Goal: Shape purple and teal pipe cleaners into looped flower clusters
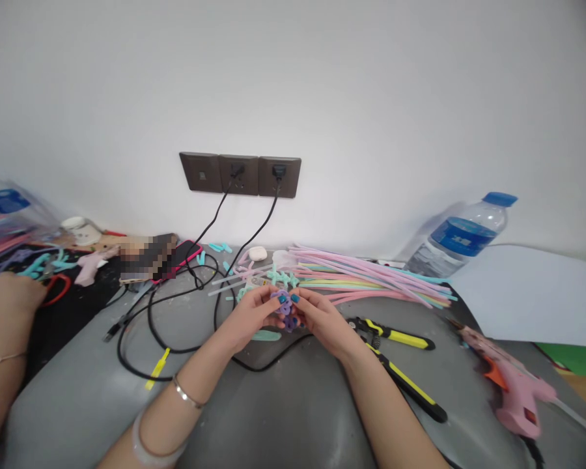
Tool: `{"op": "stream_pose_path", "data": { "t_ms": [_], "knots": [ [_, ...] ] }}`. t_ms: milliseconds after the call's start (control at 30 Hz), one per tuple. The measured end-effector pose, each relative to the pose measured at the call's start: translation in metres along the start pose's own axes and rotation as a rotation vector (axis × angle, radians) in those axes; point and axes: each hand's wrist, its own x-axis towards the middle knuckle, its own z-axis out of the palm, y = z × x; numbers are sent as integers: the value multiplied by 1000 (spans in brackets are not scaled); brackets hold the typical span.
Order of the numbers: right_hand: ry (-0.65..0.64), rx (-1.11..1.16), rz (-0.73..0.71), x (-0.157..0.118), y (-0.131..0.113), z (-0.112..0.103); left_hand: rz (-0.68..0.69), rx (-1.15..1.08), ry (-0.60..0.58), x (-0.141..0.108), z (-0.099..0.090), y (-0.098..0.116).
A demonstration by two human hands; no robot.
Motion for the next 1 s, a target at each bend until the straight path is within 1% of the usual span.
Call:
{"op": "stream_pose_path", "data": {
  "t_ms": [100, 233, 333, 433, 533, 667, 833, 933, 1000],
  "knots": [
    [11, 29, 22, -1, -2, 3, 36, -14, 2, -1, 2, 1],
    [40, -35, 35, -1, -3, 3, 48, 25, 22, -1, 4, 3],
    [46, -127, -6, 0, -2, 1, 41, 88, 25, -2, 4, 2],
    [29, -195, -57, -1, -3, 2, 62, 168, 36, -1, 4, -1],
    [25, -211, -93, -1, -2, 6, 78, 161, 44, 0, 5, -4],
    [77, -149, -144, 0, 3, 13, 105, 22, 37, 0, 9, -4],
    [137, 33, -161, 1, 7, 22, 113, -85, 39, -1, 11, -1],
    [123, 139, -133, 1, 7, 24, 128, -90, 54, -1, 11, 0],
    [97, 152, -90, 1, 6, 23, 141, -60, 65, -1, 10, 0]
  ]
}}
